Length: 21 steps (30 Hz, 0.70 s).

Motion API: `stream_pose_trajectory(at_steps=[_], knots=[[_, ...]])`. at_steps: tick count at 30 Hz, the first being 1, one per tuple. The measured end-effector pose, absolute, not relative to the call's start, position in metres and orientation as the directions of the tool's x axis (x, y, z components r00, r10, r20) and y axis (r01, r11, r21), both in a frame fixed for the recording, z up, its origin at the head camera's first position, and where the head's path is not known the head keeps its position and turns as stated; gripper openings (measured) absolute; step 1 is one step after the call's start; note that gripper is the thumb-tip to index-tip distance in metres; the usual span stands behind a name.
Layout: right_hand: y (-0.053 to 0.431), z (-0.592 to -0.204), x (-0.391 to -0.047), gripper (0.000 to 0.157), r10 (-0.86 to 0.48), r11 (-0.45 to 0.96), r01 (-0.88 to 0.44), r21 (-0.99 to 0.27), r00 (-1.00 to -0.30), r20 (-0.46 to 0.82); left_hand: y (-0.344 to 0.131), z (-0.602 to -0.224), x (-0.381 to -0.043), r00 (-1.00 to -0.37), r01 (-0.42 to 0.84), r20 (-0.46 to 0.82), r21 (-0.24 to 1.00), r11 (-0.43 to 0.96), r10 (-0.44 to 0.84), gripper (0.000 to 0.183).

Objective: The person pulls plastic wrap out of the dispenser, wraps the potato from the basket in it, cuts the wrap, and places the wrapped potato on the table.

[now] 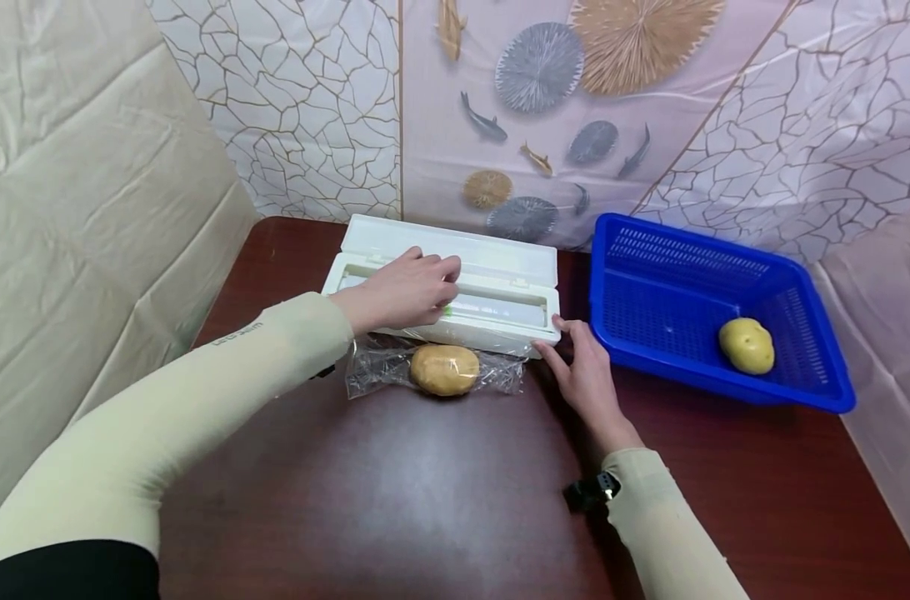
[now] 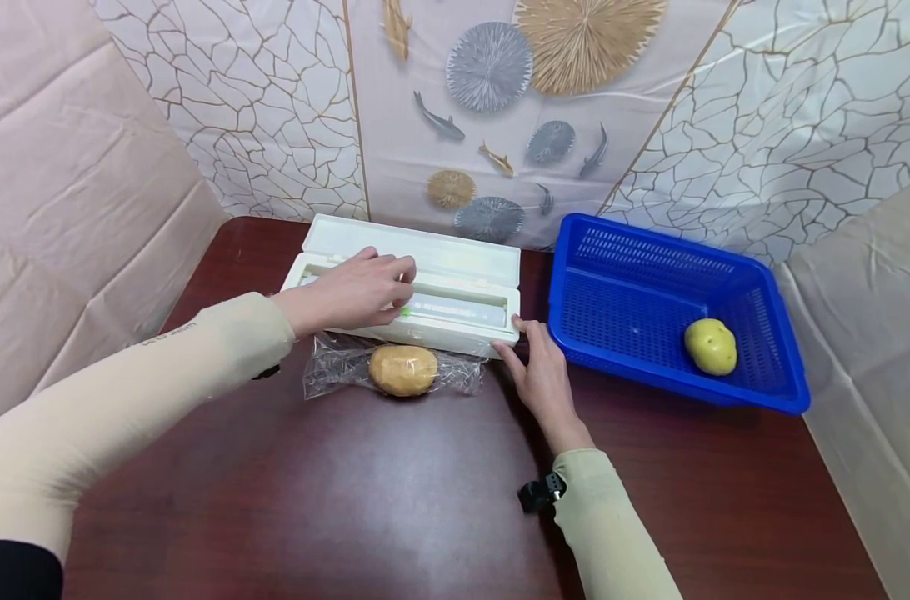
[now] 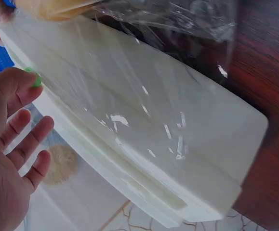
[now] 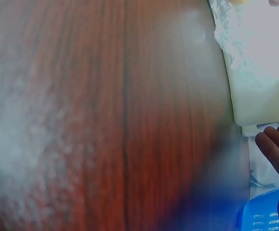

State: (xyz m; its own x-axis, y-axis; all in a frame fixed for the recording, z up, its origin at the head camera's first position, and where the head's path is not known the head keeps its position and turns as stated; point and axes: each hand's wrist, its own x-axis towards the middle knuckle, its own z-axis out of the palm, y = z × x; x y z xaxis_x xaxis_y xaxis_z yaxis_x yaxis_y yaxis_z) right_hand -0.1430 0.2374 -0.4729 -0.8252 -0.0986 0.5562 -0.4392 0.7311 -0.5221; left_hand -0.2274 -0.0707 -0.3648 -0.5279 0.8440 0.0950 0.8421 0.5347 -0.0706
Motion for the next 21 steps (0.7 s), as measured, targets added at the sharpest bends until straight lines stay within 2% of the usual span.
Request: stream_pose_trajectory(at_steps=[6,15,21], knots=[[0.236,-0.475,-0.143,0.043,-0.12,0.726,-0.457,-0.514,-0.82,0.56,-0.091,-0.366,-0.229,-0.497,0.858,0.122,-0.082,0.508,0.859,0.006],[0.237,-0.478,-0.145,0.046,-0.112,0.734,-0.469,-0.492,-0.797,0.593,-0.146,-0.363,-0.229,-0.578,0.798,0.117,-0.127,0.589,0.808,0.01],[0.237,-0.479,-0.146,0.046,-0.123,0.73,-0.481,-0.486,-0.791,0.599,-0.164,-0.365,-0.228,-0.576,0.79,0.146,-0.153,0.593,0.805,0.009]])
